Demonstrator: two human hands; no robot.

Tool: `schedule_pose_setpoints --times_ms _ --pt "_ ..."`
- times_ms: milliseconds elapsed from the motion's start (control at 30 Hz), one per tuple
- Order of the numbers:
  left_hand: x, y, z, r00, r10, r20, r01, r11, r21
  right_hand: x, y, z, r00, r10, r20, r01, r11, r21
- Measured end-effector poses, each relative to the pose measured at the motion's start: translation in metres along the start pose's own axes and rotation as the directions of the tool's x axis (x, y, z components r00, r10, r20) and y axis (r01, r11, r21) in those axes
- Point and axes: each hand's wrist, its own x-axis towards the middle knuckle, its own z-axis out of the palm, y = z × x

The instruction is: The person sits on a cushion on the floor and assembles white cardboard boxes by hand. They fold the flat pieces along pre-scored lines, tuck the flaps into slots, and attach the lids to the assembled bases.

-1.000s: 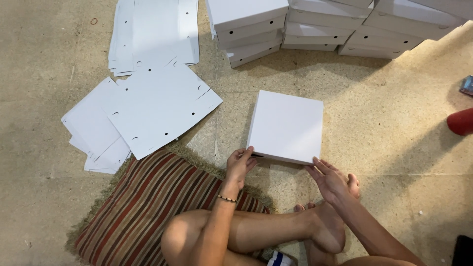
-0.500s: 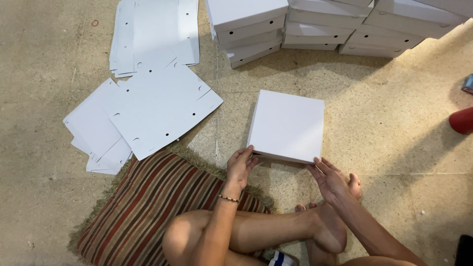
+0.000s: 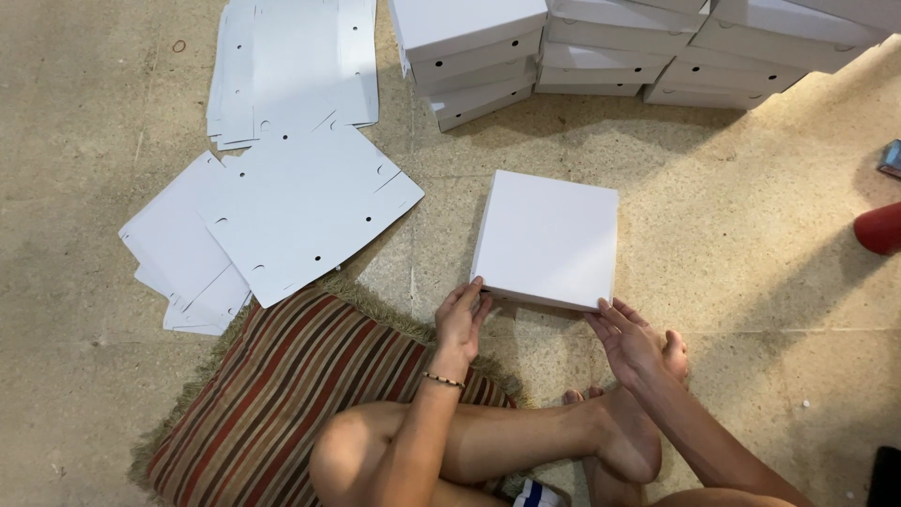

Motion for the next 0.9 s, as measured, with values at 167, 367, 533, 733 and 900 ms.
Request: schedule_pose_setpoints --times_ms 167,367,533,733,900 --pt "-0.003 0.002 0.003 1.0 -0.007 0.004 0.007 1.0 0.01 -0.008 -0.004 0.004 1.0 -0.013 -0.006 0.013 1.0 -0.006" --pt "-0.004 0.004 0.006 1.0 0.015 -0.004 -0.015 0.999 0.031 -0.007 -0.005 0.001 1.0 0.017 -0.02 -0.017 1.0 0.001" --pt "-0.007 0.012 0.01 1.0 0.003 0.003 -0.003 1.0 0.011 0.001 -0.003 -0.002 1.0 0.025 -0.002 -0.025 0.999 -0.028" --pt "0.013 0.0 0.005 1.0 0.012 0.003 -0.012 1.0 -0.018 -0.018 -0.011 0.008 1.0 0.015 0.022 -0.014 0.999 -0.039" --pt "0.0 0.016 0.012 0.998 -0.058 -0.013 0.058 0.998 -0.001 -0.005 -0.014 0.003 0.995 0.072 0.063 -0.065 0.992 -0.105"
